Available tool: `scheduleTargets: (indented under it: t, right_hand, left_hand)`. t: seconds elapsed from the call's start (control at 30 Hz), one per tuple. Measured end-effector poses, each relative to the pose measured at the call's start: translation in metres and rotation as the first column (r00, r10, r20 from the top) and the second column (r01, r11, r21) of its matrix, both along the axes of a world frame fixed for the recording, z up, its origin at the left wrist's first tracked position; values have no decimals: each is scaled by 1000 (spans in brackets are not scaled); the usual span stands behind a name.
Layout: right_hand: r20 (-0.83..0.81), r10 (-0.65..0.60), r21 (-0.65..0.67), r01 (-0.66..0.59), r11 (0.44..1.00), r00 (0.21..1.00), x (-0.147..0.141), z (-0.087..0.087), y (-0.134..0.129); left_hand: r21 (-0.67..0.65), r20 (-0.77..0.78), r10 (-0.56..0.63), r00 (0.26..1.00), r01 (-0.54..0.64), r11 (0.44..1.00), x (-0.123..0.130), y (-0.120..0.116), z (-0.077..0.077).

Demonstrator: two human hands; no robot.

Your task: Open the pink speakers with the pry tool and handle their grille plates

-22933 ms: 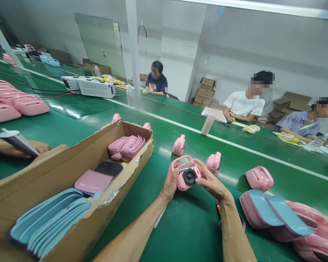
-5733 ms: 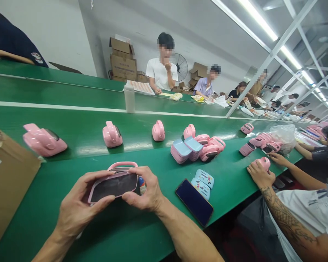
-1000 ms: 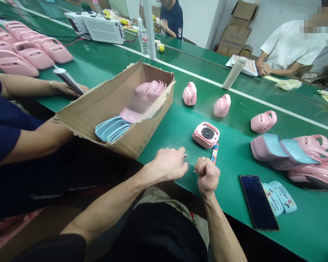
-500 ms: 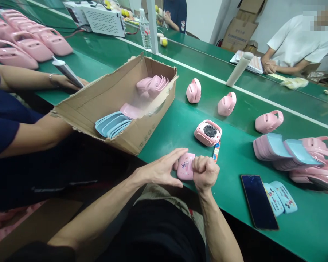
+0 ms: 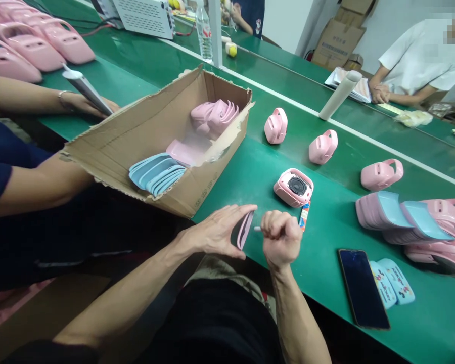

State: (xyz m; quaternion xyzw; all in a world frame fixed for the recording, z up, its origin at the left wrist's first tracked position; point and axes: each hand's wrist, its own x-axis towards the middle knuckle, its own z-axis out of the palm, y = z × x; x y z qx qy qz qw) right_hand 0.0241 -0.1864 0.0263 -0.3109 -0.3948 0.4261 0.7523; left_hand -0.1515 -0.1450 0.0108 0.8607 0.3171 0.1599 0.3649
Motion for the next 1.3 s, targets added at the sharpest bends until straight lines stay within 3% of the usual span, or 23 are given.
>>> scheduleTargets:
  t: [0.17, 0.3, 0.43, 0.63, 0.97, 1.3]
  right_hand:
    - [58, -5, 14, 4, 1000, 998, 6, -5, 6]
    - [56, -20, 57, 16, 998, 998, -4, -13, 14]
    - [125, -56, 4, 56, 998, 991, -6, -18, 21]
    - [-31, -20, 39, 21, 999, 999, -6, -13, 26]
    - [75, -107, -28, 109, 994, 991, -9, -15, 25]
    - [-30, -75, -29, 74, 997, 997, -9, -16, 19]
  left_hand:
    - [17, 13, 25, 1000, -25, 1000, -6, 1, -11]
    - [-11, 42, 50, 998, -50, 999, 3, 0, -12]
    - [-31, 92, 59, 994, -57, 998, 15, 1, -12]
    - [-48, 114, 60, 992, -54, 997, 15, 4, -15]
    - [-31, 73, 81, 994, -79, 996, 14, 3, -17]
    - [20, 65, 64, 996, -66, 998, 12, 1, -17]
